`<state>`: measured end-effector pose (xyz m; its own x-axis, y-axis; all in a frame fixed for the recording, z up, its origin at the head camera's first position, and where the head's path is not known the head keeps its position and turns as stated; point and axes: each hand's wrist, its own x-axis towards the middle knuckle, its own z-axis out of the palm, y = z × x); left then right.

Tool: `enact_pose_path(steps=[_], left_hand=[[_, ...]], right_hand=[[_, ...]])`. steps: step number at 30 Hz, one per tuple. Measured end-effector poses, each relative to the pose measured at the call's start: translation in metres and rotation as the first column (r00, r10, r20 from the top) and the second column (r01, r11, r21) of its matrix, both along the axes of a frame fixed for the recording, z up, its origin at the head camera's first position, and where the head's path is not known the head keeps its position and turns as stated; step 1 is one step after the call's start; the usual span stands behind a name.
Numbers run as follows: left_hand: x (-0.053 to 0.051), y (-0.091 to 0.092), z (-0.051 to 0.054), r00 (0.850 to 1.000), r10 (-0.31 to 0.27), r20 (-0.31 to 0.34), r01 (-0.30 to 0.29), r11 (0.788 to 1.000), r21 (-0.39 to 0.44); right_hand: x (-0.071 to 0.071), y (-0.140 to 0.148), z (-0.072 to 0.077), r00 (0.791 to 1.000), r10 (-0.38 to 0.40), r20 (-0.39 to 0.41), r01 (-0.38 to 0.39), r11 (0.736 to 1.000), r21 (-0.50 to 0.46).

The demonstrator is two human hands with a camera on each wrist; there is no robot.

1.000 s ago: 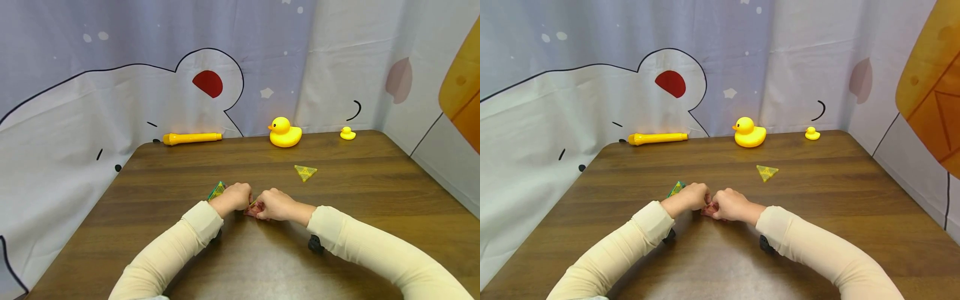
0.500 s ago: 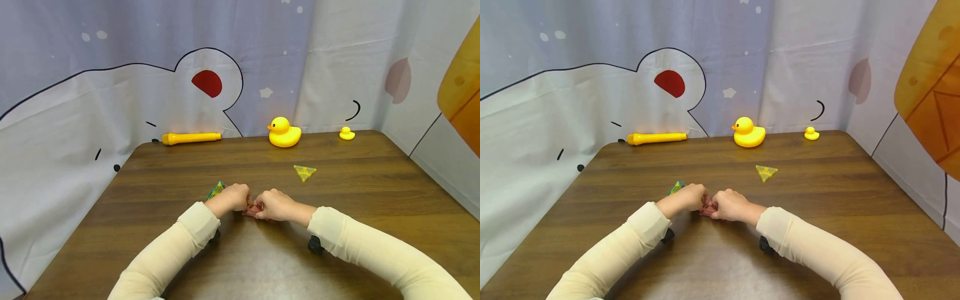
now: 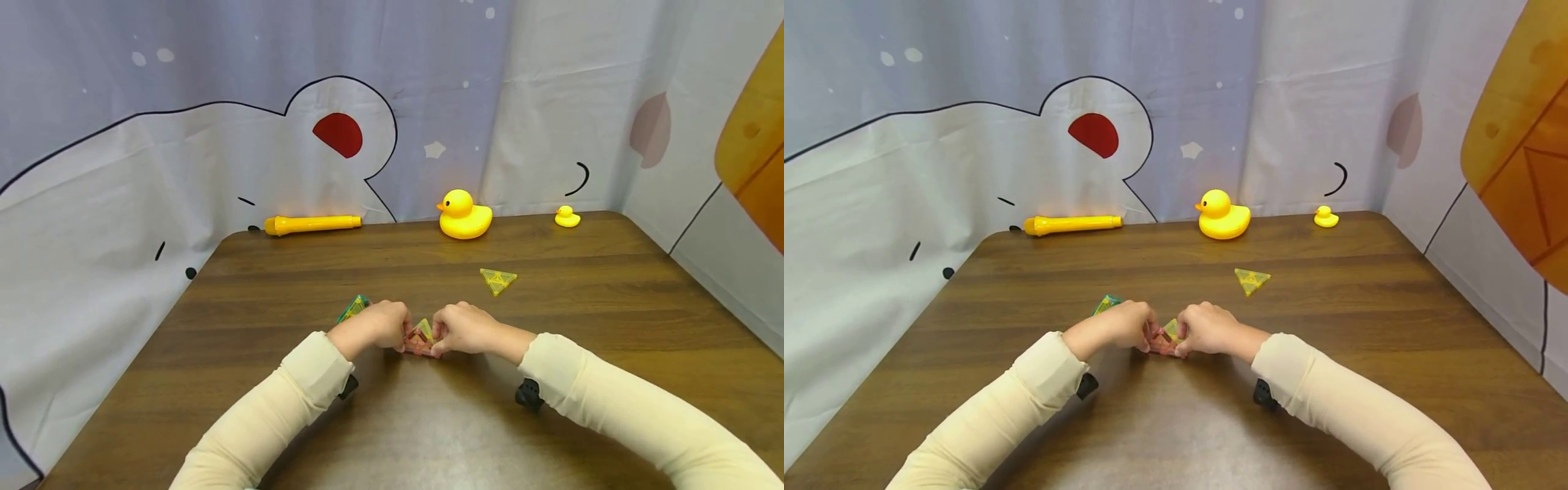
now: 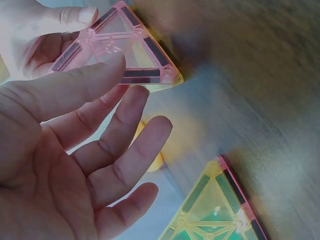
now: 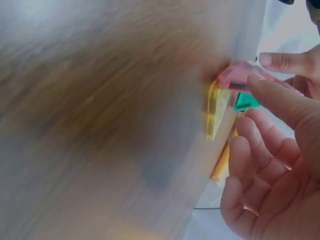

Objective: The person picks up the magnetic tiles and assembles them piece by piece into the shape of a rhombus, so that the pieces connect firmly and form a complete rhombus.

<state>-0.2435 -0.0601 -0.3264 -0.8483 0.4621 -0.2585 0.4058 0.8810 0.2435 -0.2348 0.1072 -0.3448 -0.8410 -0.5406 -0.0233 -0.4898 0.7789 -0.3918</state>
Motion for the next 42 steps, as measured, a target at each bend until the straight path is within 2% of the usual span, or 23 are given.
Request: enact_pose_path(steps=[7,17,22,30,37,42], left_hand=[[0.001,-0.001,-0.003,1.0,-0.016,-0.012,0.016,1.0,0.002],[0.001,-0.001,-0.004,0.999,-0.027,-0.024,0.027,1.0,0.0],[0.001,-0.001,-0.003,0.999,-0.033,-0.027,0.033,0.999,-0.002],[0.002,0.001,-0.005,0.999,-0.042,-0.03,0.042,0.999,0.002],[0.002,0.003,-0.004,0.998,-0.046,-0.034,0.046,0.999,-0.009],[0.003,0.004,-0.004,0.998,-0.051,-0.042,0.05,0.999,-0.011]], right_hand=[[-0.006,0.013,-0.003,1.0,-0.015,-0.009,0.015,1.0,0.011],[-0.018,0.028,0.0,0.996,-0.078,-0.033,0.079,0.996,0.031],[-0.027,0.039,-0.004,0.991,-0.127,-0.052,0.13,0.991,0.043],[-0.044,0.058,-0.001,0.971,-0.238,-0.037,0.241,0.965,0.106],[-0.057,0.075,0.003,0.946,-0.324,-0.025,0.323,0.929,0.181],[-0.063,0.084,0.002,0.945,-0.327,0.009,0.314,0.915,0.253]])
